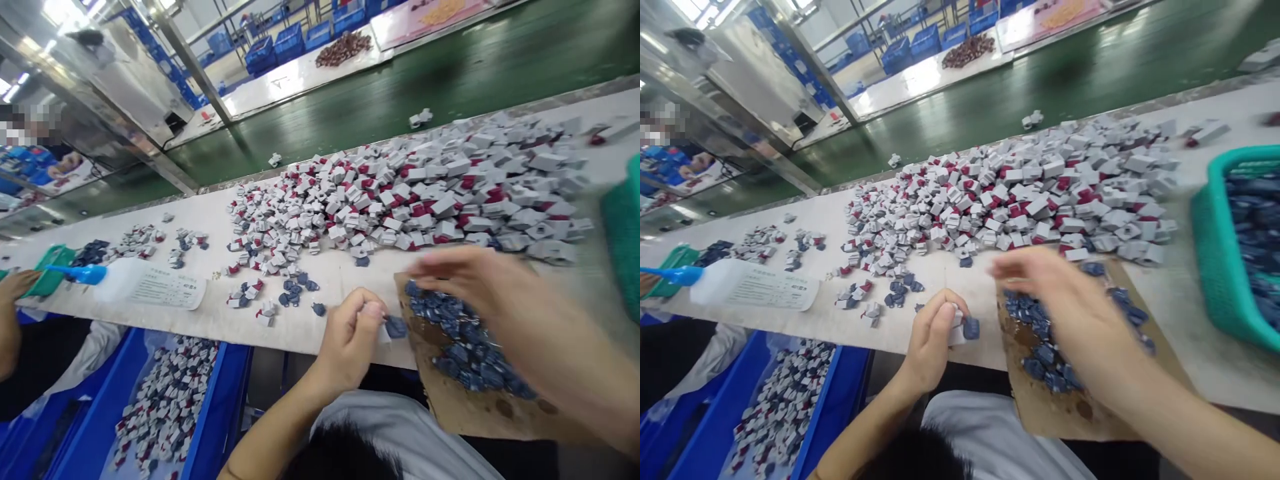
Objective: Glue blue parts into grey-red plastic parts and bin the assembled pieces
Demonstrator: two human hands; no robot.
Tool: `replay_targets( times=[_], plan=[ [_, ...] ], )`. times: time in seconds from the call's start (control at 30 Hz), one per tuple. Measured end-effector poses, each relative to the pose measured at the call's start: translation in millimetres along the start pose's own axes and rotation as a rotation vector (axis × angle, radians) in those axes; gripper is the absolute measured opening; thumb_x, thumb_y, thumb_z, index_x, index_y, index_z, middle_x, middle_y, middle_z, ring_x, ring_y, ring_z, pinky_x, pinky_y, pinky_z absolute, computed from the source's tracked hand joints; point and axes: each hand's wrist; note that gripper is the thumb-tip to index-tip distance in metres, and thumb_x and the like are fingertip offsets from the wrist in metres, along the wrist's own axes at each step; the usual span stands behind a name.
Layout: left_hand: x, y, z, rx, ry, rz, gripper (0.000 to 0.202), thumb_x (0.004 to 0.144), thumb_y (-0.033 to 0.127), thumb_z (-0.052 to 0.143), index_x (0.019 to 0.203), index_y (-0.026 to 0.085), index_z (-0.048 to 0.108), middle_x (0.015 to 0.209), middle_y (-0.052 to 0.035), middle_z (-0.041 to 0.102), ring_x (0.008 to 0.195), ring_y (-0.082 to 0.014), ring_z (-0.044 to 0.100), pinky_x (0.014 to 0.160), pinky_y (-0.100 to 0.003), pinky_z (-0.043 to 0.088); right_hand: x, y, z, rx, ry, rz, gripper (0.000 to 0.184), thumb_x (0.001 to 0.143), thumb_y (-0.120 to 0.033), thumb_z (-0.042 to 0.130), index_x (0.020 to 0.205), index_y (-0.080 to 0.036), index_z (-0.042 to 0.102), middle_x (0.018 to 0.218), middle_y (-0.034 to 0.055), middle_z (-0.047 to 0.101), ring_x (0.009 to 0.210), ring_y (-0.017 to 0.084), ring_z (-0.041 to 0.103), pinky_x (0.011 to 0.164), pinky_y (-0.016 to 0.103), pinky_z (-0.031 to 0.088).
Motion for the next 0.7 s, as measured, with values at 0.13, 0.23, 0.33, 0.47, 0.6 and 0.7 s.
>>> replay_targets(
  times=[0.13, 0.23, 0.33, 0.47, 0.6, 0.7],
  plan=[
    [6.1, 3.9, 15.4, 0.290, -0.083, 0.382, 0.048, 0.107, 0.047, 0.032, 0.077, 0.020, 0.056, 0.065, -0.0020, 0.057, 0.059, -0.0163, 0.052, 0.058, -0.030, 0.040, 14.7, -28.1, 56.9, 0.307, -0.273, 0.442, 0.082, 0.061, -0.095, 0.065, 0.097, -0.022, 0.070, 0.101, 0.0106, 0.076, 0.095, 0.026, 0.072, 0.079, 0.035, 0.059],
    [10.5, 2.7, 20.8, 0.402, -0.054, 0.577, 0.048, 0.108, 0.039, 0.026, 0.079, 0.020, 0.059, 0.065, -0.0048, 0.060, 0.062, -0.0191, 0.058, 0.059, -0.032, 0.046, 12.0, -32.2, 64.5, 0.363, -0.373, 0.496, 0.078, 0.059, -0.095, 0.065, 0.079, -0.020, 0.069, 0.085, 0.0094, 0.076, 0.081, 0.022, 0.071, 0.073, 0.031, 0.057],
    [11.5, 2.7, 23.7, 0.499, 0.003, 0.728, 0.045, 0.107, 0.034, 0.027, 0.077, 0.020, 0.057, 0.063, -0.0050, 0.060, 0.058, -0.0184, 0.058, 0.060, -0.033, 0.050, 5.0, -29.1, 61.5, 0.376, -0.340, 0.326, 0.073, 0.066, -0.094, 0.062, 0.062, -0.020, 0.064, 0.067, 0.0059, 0.070, 0.072, 0.019, 0.068, 0.073, 0.030, 0.055],
    [6.3, 8.7, 24.4, 0.605, 0.031, 0.832, 0.042, 0.105, 0.031, 0.029, 0.074, 0.022, 0.055, 0.060, -0.0036, 0.059, 0.054, -0.0176, 0.056, 0.057, -0.032, 0.050, 0.4, -32.3, 61.0, 0.361, -0.355, 0.210, 0.070, 0.074, -0.089, 0.062, 0.058, -0.021, 0.060, 0.062, 0.0031, 0.064, 0.064, 0.016, 0.063, 0.067, 0.028, 0.051],
    [-0.3, 9.7, 23.0, 0.602, 0.026, 0.847, 0.043, 0.106, 0.029, 0.026, 0.075, 0.021, 0.055, 0.059, -0.0034, 0.059, 0.054, -0.0179, 0.057, 0.058, -0.033, 0.051, -3.8, -37.0, 63.1, 0.313, -0.339, 0.238, 0.073, 0.069, -0.093, 0.062, 0.060, -0.021, 0.060, 0.068, 0.0037, 0.065, 0.066, 0.015, 0.060, 0.063, 0.027, 0.048],
    [-4.8, 4.3, 22.4, 0.559, 0.026, 0.839, 0.043, 0.106, 0.028, 0.026, 0.075, 0.020, 0.055, 0.061, -0.0049, 0.061, 0.055, -0.0177, 0.057, 0.057, -0.032, 0.049, -7.6, -34.3, 68.3, 0.288, -0.317, 0.333, 0.080, 0.060, -0.100, 0.059, 0.062, -0.020, 0.058, 0.073, 0.0054, 0.065, 0.073, 0.017, 0.062, 0.066, 0.028, 0.049]
  ],
)
Point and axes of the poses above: each hand's wrist, its own x-axis towards the middle knuckle, its own z-axis out of the palm, y = z × x
